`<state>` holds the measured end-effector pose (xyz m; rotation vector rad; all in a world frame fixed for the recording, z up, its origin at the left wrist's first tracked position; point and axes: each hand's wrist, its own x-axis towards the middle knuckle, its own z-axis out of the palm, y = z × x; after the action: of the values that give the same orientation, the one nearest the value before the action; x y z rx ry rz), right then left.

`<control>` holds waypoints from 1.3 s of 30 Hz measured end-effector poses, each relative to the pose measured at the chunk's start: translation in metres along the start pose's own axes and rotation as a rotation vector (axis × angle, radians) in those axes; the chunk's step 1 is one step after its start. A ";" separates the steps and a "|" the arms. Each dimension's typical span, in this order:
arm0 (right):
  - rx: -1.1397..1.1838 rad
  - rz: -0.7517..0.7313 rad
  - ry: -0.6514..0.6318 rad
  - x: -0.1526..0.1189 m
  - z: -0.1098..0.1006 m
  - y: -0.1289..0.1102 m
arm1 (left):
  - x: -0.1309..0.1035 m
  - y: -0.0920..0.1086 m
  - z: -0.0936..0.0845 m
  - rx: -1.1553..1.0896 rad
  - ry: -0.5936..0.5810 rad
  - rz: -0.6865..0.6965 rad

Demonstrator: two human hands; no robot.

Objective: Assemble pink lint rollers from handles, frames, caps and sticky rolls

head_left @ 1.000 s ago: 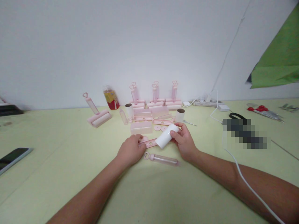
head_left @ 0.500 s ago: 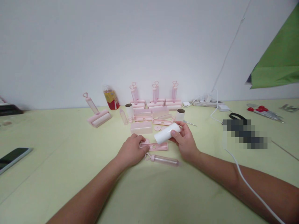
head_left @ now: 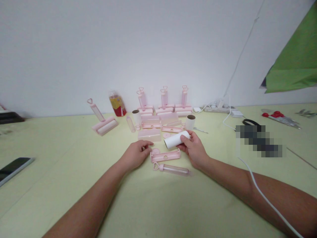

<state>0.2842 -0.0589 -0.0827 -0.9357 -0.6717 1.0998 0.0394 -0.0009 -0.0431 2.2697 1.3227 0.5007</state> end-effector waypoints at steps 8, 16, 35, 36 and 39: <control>-0.033 0.068 -0.021 0.006 -0.002 0.004 | 0.004 0.000 0.005 0.078 -0.042 0.150; -0.035 0.054 -0.066 0.003 -0.002 0.001 | 0.007 0.004 0.010 0.130 0.003 0.004; -0.091 -0.113 -0.201 -0.008 0.003 -0.003 | -0.002 0.022 0.006 -0.719 0.153 0.029; -0.093 -0.134 -0.205 -0.010 0.004 -0.004 | -0.002 0.023 0.006 -0.710 0.172 0.044; -0.103 -0.185 -0.221 -0.016 0.006 -0.007 | -0.004 0.024 0.005 -0.698 0.200 0.080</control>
<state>0.2773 -0.0734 -0.0738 -0.8272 -0.9850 1.0190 0.0573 -0.0154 -0.0338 1.7193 0.9362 1.0516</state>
